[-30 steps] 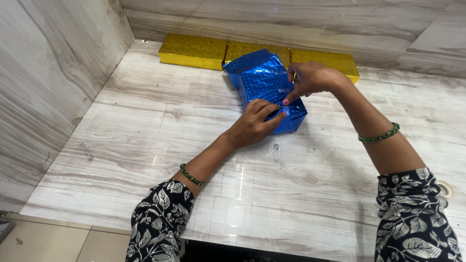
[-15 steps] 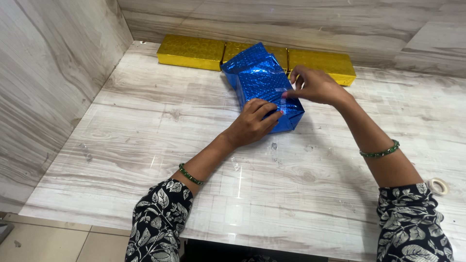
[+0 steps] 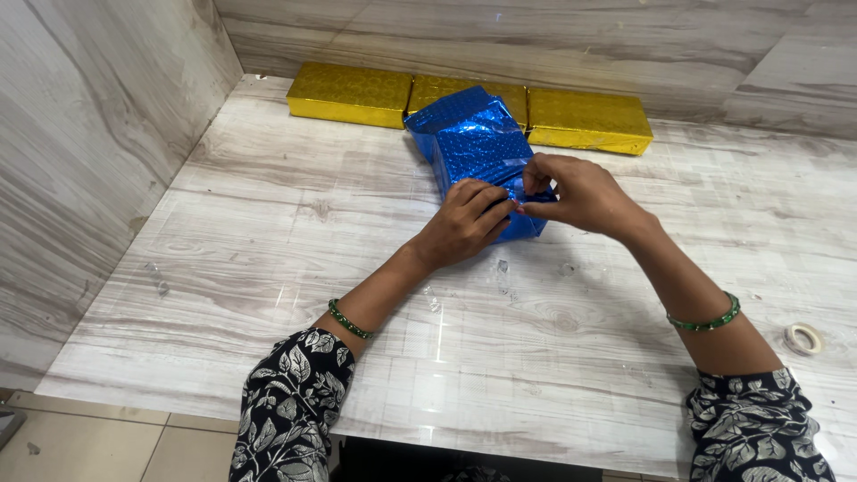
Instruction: The person wraps a rectangular box with blue metallic wrapping paper on a light-colored countertop. They fold the paper over the box edges, crease the corners, and secure the folds with clear adhesive tape. Three gold-wrapped boxes are visible in the background.
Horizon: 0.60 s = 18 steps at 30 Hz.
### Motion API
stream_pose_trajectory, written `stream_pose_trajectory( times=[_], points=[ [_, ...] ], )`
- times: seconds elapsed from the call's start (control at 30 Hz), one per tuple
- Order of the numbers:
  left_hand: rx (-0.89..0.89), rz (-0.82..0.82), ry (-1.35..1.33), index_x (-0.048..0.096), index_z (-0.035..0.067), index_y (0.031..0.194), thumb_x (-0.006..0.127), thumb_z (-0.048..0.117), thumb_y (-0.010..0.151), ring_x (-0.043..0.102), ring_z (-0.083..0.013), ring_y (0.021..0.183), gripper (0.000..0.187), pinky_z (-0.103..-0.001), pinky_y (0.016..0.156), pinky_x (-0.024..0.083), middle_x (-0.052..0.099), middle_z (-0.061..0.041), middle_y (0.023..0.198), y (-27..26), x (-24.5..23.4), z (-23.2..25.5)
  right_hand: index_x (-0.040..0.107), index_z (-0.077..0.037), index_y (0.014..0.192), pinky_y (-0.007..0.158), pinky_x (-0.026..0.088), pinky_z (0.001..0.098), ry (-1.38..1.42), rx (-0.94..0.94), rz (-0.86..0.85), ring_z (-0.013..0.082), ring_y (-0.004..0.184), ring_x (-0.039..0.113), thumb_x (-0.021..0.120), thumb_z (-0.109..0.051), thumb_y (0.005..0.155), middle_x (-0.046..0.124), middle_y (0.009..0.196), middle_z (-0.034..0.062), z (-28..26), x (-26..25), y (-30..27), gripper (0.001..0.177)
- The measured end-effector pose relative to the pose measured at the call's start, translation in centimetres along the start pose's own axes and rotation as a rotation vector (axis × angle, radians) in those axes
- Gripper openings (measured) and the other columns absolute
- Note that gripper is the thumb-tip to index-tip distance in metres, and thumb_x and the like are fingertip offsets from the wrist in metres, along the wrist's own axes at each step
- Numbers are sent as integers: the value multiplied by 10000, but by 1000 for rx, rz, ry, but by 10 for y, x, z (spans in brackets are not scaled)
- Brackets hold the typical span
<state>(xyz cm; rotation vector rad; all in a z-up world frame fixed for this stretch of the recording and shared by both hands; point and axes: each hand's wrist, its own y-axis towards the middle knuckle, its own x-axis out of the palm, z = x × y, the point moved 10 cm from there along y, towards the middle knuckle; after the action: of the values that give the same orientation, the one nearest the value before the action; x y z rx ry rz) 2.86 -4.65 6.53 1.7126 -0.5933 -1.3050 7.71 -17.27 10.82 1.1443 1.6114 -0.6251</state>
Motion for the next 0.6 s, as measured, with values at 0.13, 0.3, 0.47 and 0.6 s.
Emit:
stream_pose_trajectory(
  times=[0.13, 0.3, 0.47, 0.6],
  points=[
    [-9, -7, -1, 684, 45, 1227, 778, 184, 951, 563, -276, 1172, 323, -483, 1029, 469, 601, -92, 1224, -1, 0, -1, 667, -124, 1017, 795, 572, 390, -177, -130, 75, 218, 949, 686, 840, -310, 812, 723, 980, 45, -13, -2, -12, 327],
    [-22, -30, -5, 573, 58, 1350, 762, 210, 969, 558, -291, 1213, 451, -485, 1067, 454, 590, -106, 1282, -1, 2, -2, 654, -80, 1088, 868, 572, 369, 107, -261, 150, 230, 1008, 673, 862, -331, 751, 703, 1072, 73, -11, -13, -18, 469],
    [-53, -44, -74, 462, 68, 1434, 721, 232, 990, 546, -301, 1238, 540, -491, 1101, 433, 575, -116, 1311, -4, 3, -7, 672, -94, 1136, 927, 575, 377, 34, -248, 179, 226, 1061, 669, 828, -329, 830, 702, 1122, 72, -4, -6, -15, 416],
    [-53, -65, -98, 426, 81, 1465, 702, 248, 1015, 522, -307, 1287, 554, -501, 1152, 412, 542, -122, 1360, -8, 7, -9, 673, -102, 1149, 936, 554, 408, -3, -189, 166, 233, 1095, 666, 823, -370, 820, 715, 1131, 60, 8, 1, -12, 449]
  ],
)
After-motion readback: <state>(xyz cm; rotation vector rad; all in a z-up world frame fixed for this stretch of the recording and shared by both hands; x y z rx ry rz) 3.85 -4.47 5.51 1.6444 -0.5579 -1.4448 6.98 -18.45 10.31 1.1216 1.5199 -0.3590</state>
